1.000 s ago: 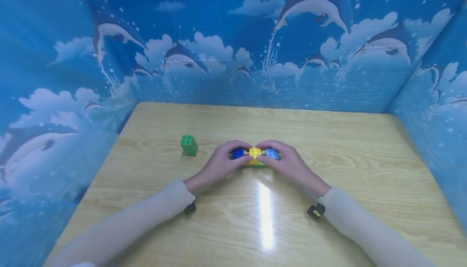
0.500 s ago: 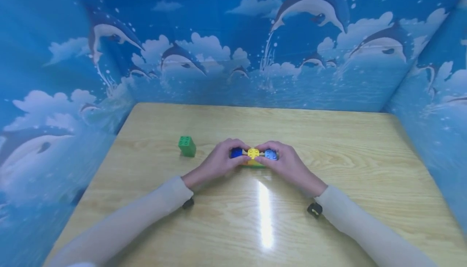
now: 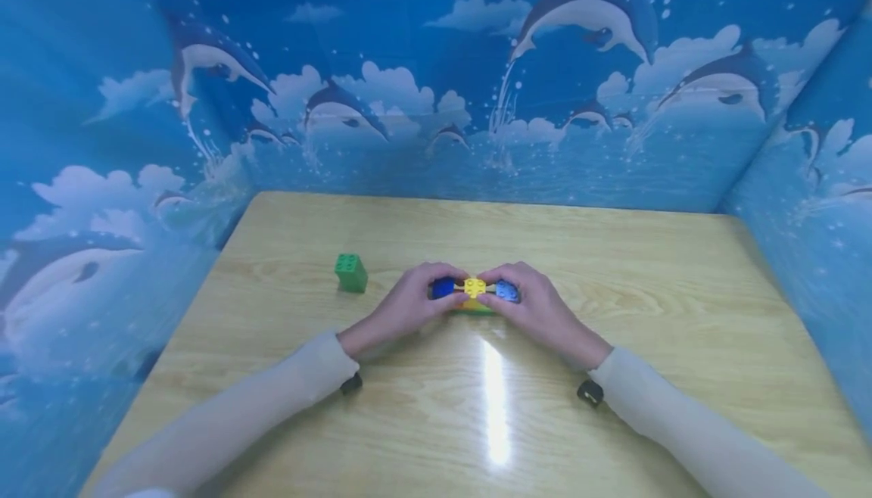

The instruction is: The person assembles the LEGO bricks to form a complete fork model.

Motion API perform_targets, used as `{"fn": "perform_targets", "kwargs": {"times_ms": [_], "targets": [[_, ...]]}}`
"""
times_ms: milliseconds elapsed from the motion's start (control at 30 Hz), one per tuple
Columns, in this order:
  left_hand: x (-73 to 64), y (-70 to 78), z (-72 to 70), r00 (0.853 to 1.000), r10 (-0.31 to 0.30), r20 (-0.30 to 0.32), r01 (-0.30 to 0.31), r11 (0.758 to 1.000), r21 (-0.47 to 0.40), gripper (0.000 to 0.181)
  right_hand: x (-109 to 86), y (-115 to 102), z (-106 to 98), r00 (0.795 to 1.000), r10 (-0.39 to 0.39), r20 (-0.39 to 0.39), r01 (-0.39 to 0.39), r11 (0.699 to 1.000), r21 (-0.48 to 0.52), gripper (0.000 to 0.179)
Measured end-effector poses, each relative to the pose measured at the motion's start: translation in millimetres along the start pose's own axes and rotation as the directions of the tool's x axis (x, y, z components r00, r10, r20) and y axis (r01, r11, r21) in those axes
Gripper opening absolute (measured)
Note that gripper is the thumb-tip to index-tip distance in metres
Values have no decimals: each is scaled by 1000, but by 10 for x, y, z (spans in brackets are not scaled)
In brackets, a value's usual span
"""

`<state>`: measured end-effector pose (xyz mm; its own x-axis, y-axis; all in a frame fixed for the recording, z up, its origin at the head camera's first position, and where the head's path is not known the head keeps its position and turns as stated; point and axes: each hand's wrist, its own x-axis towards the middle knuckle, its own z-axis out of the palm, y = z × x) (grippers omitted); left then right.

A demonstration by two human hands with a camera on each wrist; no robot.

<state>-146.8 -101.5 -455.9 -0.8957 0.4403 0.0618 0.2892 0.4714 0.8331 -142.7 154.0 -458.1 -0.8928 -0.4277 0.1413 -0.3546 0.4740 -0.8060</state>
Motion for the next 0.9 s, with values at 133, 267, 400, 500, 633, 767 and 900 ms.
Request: {"fn": "perform_targets", "kwargs": {"times_ms": [133,267,400,500,633,767,900], "targets": [[-57,-9,0,1000,-8,-26,10,999,51,48,-11,7,-9,1000,-4,-13,4,1000,-18,35],[-182,-22,-51,997,-2,-77,9,996,87,55,-12,1,-15,1000,26,-16,-26,1000,16,35],[-378,-30,-153,992,8,-129,0,998,65,57,0,-9,2,999,50,-3,-50,997,61,35],[-536,1,-243,984,24,-175,-14,998,56,55,-6,-12,7,998,57,3,-57,996,71,35],[-682,31,-378,959,85,-272,-64,994,88,53,-25,5,-15,997,82,2,-82,994,72,34],[-737,-26,-493,897,180,-405,-148,983,108,49,-32,7,-35,995,97,2,-97,992,76,35],[-772,-102,-562,822,230,-521,-206,973,104,49,-41,7,-58,995,100,10,-101,992,79,36]]}}
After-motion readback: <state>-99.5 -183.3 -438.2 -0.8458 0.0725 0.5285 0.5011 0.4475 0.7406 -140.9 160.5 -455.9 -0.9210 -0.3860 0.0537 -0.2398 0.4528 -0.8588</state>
